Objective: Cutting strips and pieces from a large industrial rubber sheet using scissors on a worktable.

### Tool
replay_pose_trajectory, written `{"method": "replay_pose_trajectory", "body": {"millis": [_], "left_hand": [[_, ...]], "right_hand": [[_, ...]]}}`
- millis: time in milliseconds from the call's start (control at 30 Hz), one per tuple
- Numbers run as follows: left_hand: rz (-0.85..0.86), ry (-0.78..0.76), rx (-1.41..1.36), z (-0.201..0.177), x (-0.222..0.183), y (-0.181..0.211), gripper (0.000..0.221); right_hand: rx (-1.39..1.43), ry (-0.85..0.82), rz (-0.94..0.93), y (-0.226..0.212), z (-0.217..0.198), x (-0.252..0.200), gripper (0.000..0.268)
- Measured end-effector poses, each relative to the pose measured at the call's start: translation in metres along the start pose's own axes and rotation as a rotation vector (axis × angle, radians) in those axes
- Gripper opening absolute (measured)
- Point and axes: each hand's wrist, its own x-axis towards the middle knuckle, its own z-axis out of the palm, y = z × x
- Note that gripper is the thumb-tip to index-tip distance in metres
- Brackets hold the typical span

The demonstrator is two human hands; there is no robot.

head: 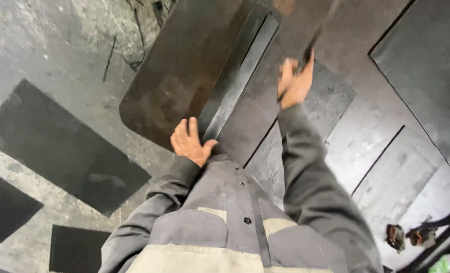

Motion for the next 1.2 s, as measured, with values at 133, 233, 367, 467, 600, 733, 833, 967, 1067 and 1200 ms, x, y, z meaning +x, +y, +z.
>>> {"method": "replay_pose_trajectory", "body": {"millis": [133, 233, 367, 467, 600, 733, 833, 967, 1067, 1200], "left_hand": [[0.229, -0.036, 0.073, 0.036, 0.015, 0.018, 0.108], [0.351, -0.070, 0.226, 0.061, 0.031, 0.015, 0.100], [0.329, 0.045, 0.229, 0.062, 0.040, 0.008, 0.085], [0.287, -0.027, 0.153, 0.043, 0.050, 0.001, 0.079], [0.327, 0.000, 0.106, 0.024, 0.059, -0.021, 0.080], [0.379, -0.029, 0.098, 0.011, 0.041, -0.046, 0.083], [0.374, -0.138, 0.055, -0.006, 0.023, -0.061, 0.091], [0.392, -0.145, 0.085, 0.014, 0.005, -0.100, 0.094], [0.428, -0.207, 0.055, 0.038, 0.021, -0.121, 0.089], [0.417, -0.184, -0.024, 0.026, 0.033, -0.124, 0.081]], "right_hand": [[0.102, 0.168, 0.295, 0.004, -0.031, -0.086, 0.075], [0.063, 0.198, 0.372, 0.036, -0.067, -0.152, 0.073], [-0.074, 0.175, 0.373, 0.018, -0.102, -0.210, 0.060], [-0.135, 0.112, 0.464, -0.026, -0.086, -0.216, 0.065], [-0.180, -0.005, 0.655, -0.034, -0.050, -0.196, 0.079], [-0.212, -0.153, 0.878, 0.008, -0.006, -0.181, 0.081], [-0.268, -0.142, 0.893, 0.050, 0.032, -0.165, 0.080], [-0.333, -0.184, 0.842, 0.117, 0.056, -0.140, 0.078], [-0.123, -0.117, 0.683, 0.152, 0.070, -0.104, 0.076], [-0.266, -0.189, 0.750, 0.093, 0.081, -0.094, 0.074]]}}
